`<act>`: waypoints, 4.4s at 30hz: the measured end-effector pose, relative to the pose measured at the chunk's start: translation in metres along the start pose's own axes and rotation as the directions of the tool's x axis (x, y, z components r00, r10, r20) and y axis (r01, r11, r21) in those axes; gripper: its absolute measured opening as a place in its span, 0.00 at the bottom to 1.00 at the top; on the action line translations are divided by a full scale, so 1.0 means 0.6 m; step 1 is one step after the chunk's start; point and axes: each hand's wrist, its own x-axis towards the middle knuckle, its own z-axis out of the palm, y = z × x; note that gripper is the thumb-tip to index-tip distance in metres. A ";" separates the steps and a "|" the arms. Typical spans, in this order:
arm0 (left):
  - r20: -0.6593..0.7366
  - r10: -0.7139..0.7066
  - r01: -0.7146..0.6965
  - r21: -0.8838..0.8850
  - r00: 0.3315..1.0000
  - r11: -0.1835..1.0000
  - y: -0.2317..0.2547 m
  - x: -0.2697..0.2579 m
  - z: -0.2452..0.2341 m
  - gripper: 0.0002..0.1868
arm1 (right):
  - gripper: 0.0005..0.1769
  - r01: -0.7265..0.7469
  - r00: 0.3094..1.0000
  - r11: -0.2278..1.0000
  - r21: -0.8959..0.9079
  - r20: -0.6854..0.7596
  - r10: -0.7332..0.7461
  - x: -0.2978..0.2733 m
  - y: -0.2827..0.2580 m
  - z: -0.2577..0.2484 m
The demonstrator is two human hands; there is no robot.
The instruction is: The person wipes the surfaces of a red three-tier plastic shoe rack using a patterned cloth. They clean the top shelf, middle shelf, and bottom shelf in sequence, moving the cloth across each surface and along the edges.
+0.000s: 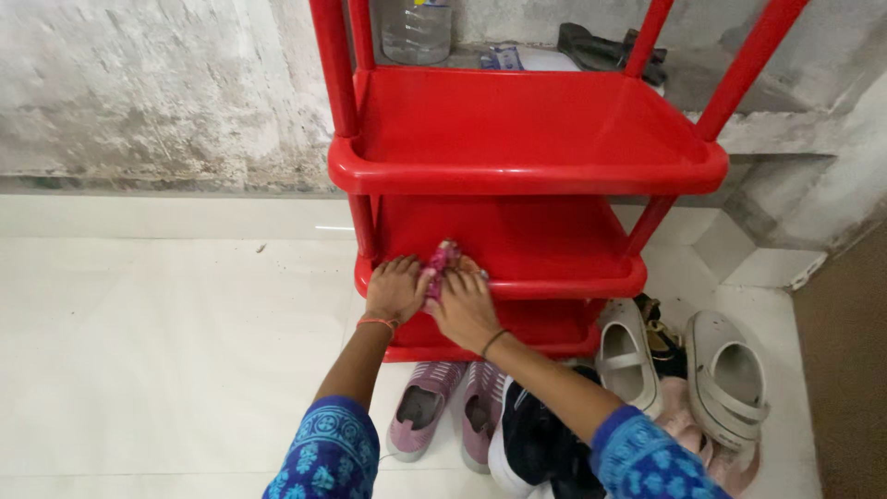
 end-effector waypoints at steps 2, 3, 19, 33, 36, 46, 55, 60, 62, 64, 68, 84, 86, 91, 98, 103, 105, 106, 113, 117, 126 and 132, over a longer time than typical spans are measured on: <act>0.119 -0.133 0.151 -0.155 0.984 0.976 0.005 0.001 -0.017 0.32 | 0.32 0.018 0.997 0.997 -0.071 -0.080 -0.024 0.018 -0.031 0.012; 0.180 -0.193 0.231 -0.219 0.964 0.948 0.006 0.002 -0.029 0.33 | 0.32 0.030 0.991 0.994 -0.105 -0.123 -0.043 0.026 -0.037 0.016; 0.098 -0.053 0.066 -0.128 0.994 0.990 -0.005 0.000 -0.019 0.37 | 0.25 -0.451 0.892 0.849 -0.275 -0.154 0.425 -0.175 0.395 -0.108; 0.196 -0.256 0.322 -0.511 0.946 0.797 0.017 0.013 -0.082 0.33 | 0.30 0.031 0.996 0.999 -0.007 -0.078 -0.032 0.037 -0.024 -0.017; 0.181 -0.242 0.302 -0.516 0.953 0.801 0.012 0.013 -0.079 0.33 | 0.27 0.018 1.000 0.997 0.081 0.006 -0.018 0.033 -0.008 -0.011; 0.257 -0.253 0.350 -0.481 0.933 0.804 0.015 0.011 -0.082 0.36 | 0.24 -0.165 0.985 0.887 -0.432 -0.118 0.126 -0.115 0.296 -0.083; 0.244 -0.232 0.324 -0.465 0.942 0.824 0.011 0.018 -0.065 0.37 | 0.30 -0.359 0.921 0.881 -0.308 -0.271 0.281 -0.180 0.341 -0.117; 0.227 -0.248 0.327 -0.446 0.942 0.833 -0.002 0.016 -0.057 0.37 | 0.30 -0.234 0.962 0.964 -0.128 -0.171 0.211 -0.101 0.167 -0.066; 0.224 -0.280 0.357 -0.495 0.933 0.792 0.002 0.019 -0.058 0.36 | 0.28 -0.176 0.977 0.984 0.018 -0.123 0.176 -0.055 0.083 -0.055; 0.202 -0.253 0.323 -0.527 0.946 0.787 0.008 0.021 -0.064 0.36 | 0.24 -0.170 0.985 0.976 0.134 0.001 0.171 -0.013 0.017 -0.046; 0.182 -0.252 0.310 -0.567 0.951 0.763 0.008 0.015 -0.077 0.34 | 0.26 0.021 0.999 0.986 0.164 -0.050 -0.013 0.046 -0.050 -0.016; 0.273 -0.272 0.383 -0.565 0.923 0.731 0.012 0.005 -0.108 0.37 | 0.26 -0.414 0.908 0.904 -0.104 0.017 0.418 -0.111 0.447 -0.073; 0.279 -0.277 0.391 -0.571 0.920 0.722 0.013 0.007 -0.108 0.37 | 0.25 -0.380 0.884 0.902 -0.206 0.207 0.419 -0.078 0.431 -0.052; 0.266 -0.288 0.392 -0.608 0.920 0.690 0.011 0.005 -0.107 0.37 | 0.29 0.001 0.827 0.892 -0.452 0.503 0.253 0.038 0.267 -0.026; 0.132 -0.320 0.333 -0.597 0.938 0.730 -0.011 0.008 -0.128 0.32 | 0.27 0.125 0.892 0.961 0.248 0.396 -0.218 0.151 -0.001 0.078; 0.046 -0.266 0.239 -0.602 0.963 0.762 -0.013 0.001 -0.135 0.31 | 0.28 0.149 0.988 0.965 0.214 0.014 -0.156 0.102 -0.064 0.031; 0.183 -0.300 0.348 -0.600 0.936 0.721 -0.005 -0.007 -0.133 0.32 | 0.24 0.182 0.983 0.974 0.136 -0.010 -0.182 0.070 -0.033 0.014; 0.245 -0.310 0.395 -0.589 0.919 0.705 -0.006 -0.004 -0.134 0.32 | 0.24 0.140 0.989 0.977 0.160 0.034 -0.147 0.056 -0.010 0.001; 0.164 -0.283 0.327 -0.517 0.945 0.791 -0.006 -0.004 -0.125 0.32 | 0.28 -0.316 0.921 0.940 -0.129 0.195 0.337 -0.080 0.245 -0.098; 0.074 -0.361 0.352 -0.468 0.930 0.811 -0.014 -0.011 -0.130 0.31 | 0.27 -0.377 0.925 0.880 -0.291 -0.164 0.342 -0.161 0.371 -0.106; 0.001 -0.402 0.361 -0.443 0.916 0.821 -0.011 -0.014 -0.134 0.27 | 0.23 -0.134 0.987 0.952 -0.275 0.045 0.152 -0.057 0.082 -0.055; -0.009 -0.330 0.295 -0.423 0.944 0.857 -0.016 -0.012 -0.117 0.27 | 0.24 0.038 0.987 0.999 -0.023 -0.156 -0.041 0.035 -0.065 -0.005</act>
